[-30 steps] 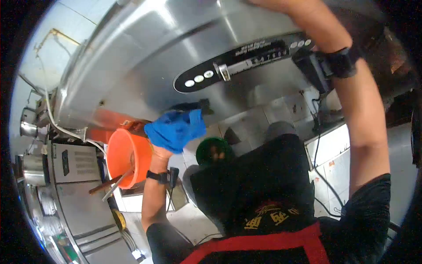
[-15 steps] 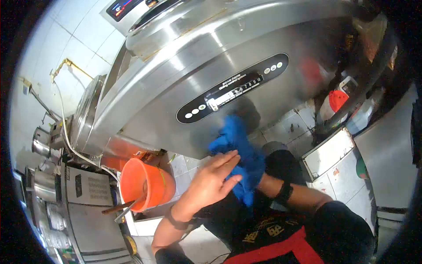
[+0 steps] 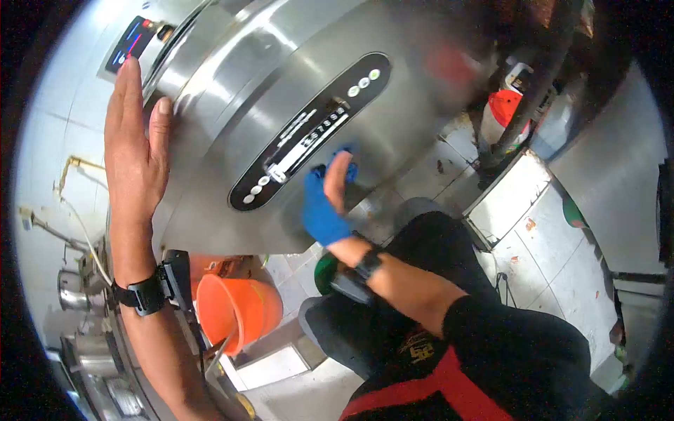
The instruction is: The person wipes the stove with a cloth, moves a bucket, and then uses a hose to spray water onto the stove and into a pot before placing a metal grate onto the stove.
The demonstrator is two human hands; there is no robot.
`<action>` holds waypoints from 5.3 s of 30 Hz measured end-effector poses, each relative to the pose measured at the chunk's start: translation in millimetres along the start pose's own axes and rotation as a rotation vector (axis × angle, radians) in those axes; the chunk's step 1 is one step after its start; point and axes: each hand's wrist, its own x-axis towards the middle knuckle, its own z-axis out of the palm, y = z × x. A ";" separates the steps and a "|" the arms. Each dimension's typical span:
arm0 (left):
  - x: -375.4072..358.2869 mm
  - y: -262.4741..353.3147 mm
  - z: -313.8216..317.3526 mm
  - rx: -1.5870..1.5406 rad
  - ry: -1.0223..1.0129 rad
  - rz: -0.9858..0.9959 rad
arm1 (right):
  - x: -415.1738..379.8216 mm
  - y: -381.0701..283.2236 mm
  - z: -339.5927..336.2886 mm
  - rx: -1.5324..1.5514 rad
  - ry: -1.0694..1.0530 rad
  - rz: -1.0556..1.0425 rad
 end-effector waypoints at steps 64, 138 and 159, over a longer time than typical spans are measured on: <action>5.6 9.0 32.3 -0.082 -0.112 -0.187 | 481.3 -89.1 -187.8 -0.319 0.374 -0.890; -203.8 157.5 -447.9 -1.652 1.735 -2.110 | -156.8 -572.3 22.4 -0.194 -2.759 -0.929; -332.2 273.8 -699.1 0.463 -0.535 -2.688 | -44.9 -907.5 131.4 0.424 -1.665 -1.153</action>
